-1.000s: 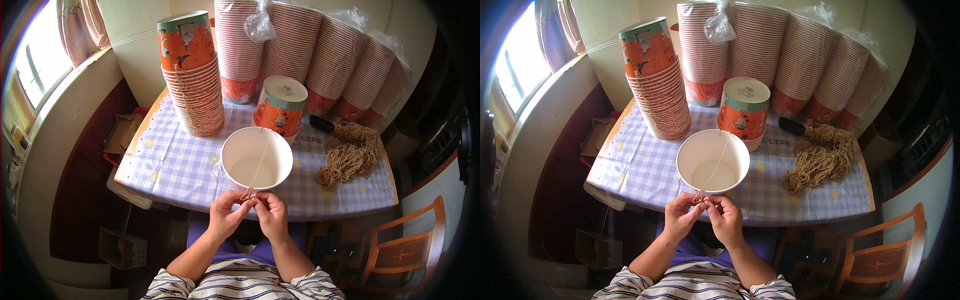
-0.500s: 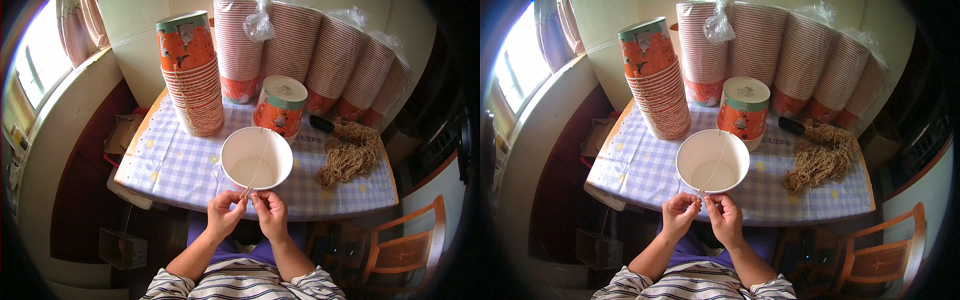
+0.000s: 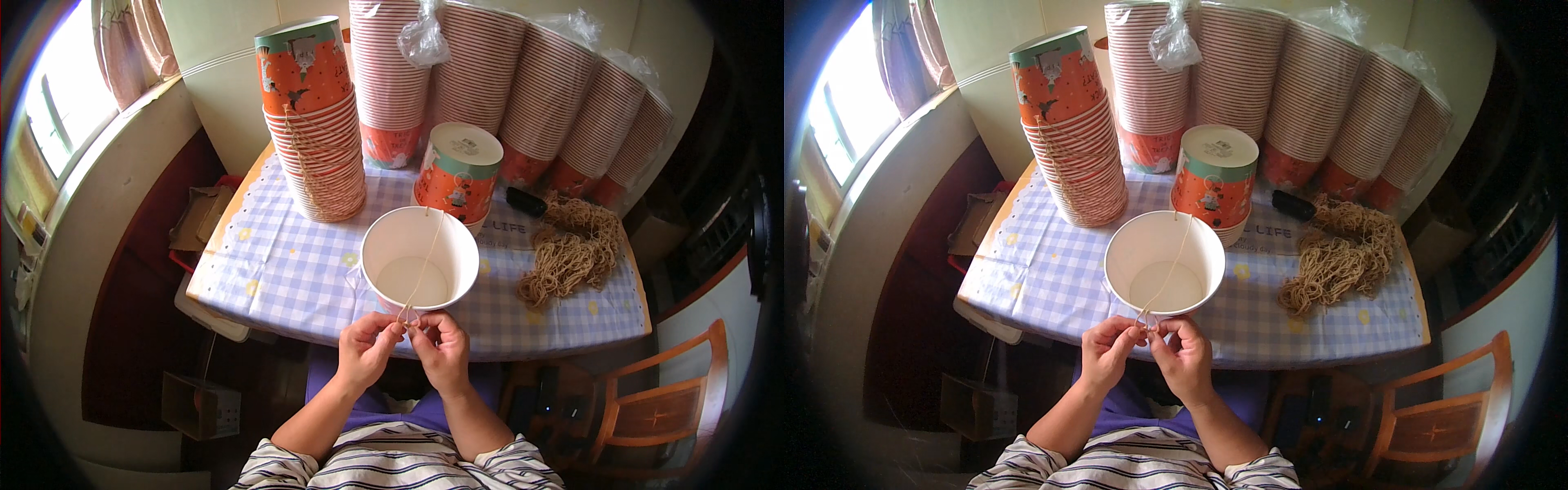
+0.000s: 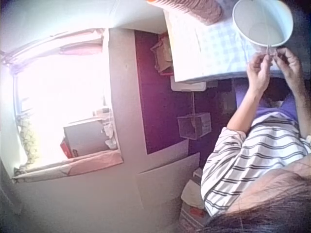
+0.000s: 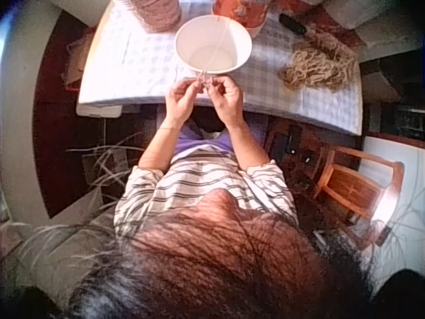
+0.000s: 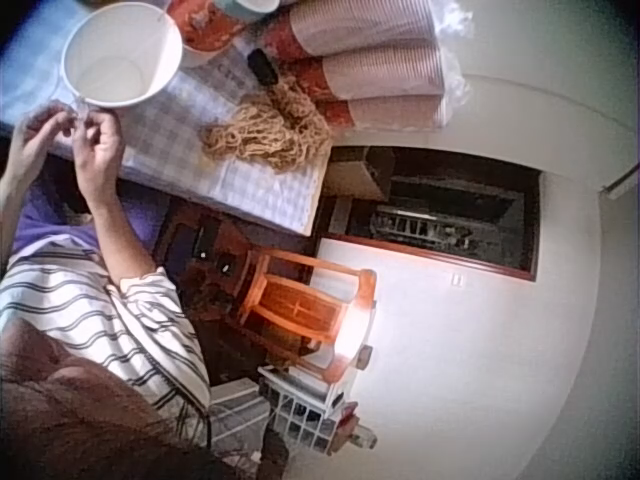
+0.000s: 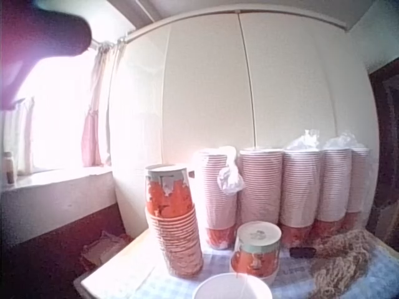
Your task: Attach plastic handles to paper buckets by threading them through pre-drilled holes.
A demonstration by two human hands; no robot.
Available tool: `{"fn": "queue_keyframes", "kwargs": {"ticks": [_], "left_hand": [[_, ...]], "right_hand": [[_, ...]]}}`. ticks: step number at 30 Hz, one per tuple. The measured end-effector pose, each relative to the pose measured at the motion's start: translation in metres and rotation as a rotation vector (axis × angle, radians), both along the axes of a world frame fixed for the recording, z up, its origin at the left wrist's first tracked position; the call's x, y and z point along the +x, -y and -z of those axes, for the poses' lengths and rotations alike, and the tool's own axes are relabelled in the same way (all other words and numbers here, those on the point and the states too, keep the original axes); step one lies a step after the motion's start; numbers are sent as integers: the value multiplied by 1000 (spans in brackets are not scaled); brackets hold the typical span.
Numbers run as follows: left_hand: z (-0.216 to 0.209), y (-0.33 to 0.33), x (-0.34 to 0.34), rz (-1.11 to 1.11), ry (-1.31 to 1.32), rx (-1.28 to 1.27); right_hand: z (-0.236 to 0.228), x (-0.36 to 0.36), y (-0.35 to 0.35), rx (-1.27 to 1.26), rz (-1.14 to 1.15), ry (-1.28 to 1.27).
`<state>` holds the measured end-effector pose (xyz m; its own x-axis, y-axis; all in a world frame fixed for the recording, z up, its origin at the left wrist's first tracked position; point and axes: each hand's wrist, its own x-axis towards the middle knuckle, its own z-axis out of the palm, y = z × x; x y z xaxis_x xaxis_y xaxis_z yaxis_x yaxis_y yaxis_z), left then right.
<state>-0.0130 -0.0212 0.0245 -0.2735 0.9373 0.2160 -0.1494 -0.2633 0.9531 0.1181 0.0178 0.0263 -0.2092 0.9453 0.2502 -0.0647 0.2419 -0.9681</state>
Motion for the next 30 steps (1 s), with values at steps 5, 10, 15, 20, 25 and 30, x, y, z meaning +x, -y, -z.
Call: {"fn": "queue_keyframes", "kwargs": {"ticks": [5,10,15,20,25,30], "left_hand": [[-1,-3,4,7,61,24],[2,-6,1,86,126,-32],[0,-4,1,41,57,-44],[-1,-3,2,13,62,-85],[1,-2,1,20,118,-94],[4,-1,1,57,159,-78]], "right_hand": [[-3,-1,1,6,5,5],[-2,0,0,35,4,13],[3,-1,0,2,11,-21],[5,-1,1,-46,-12,-72],[13,-5,0,-78,-17,-191],[15,-6,1,-49,-52,-244]]}}
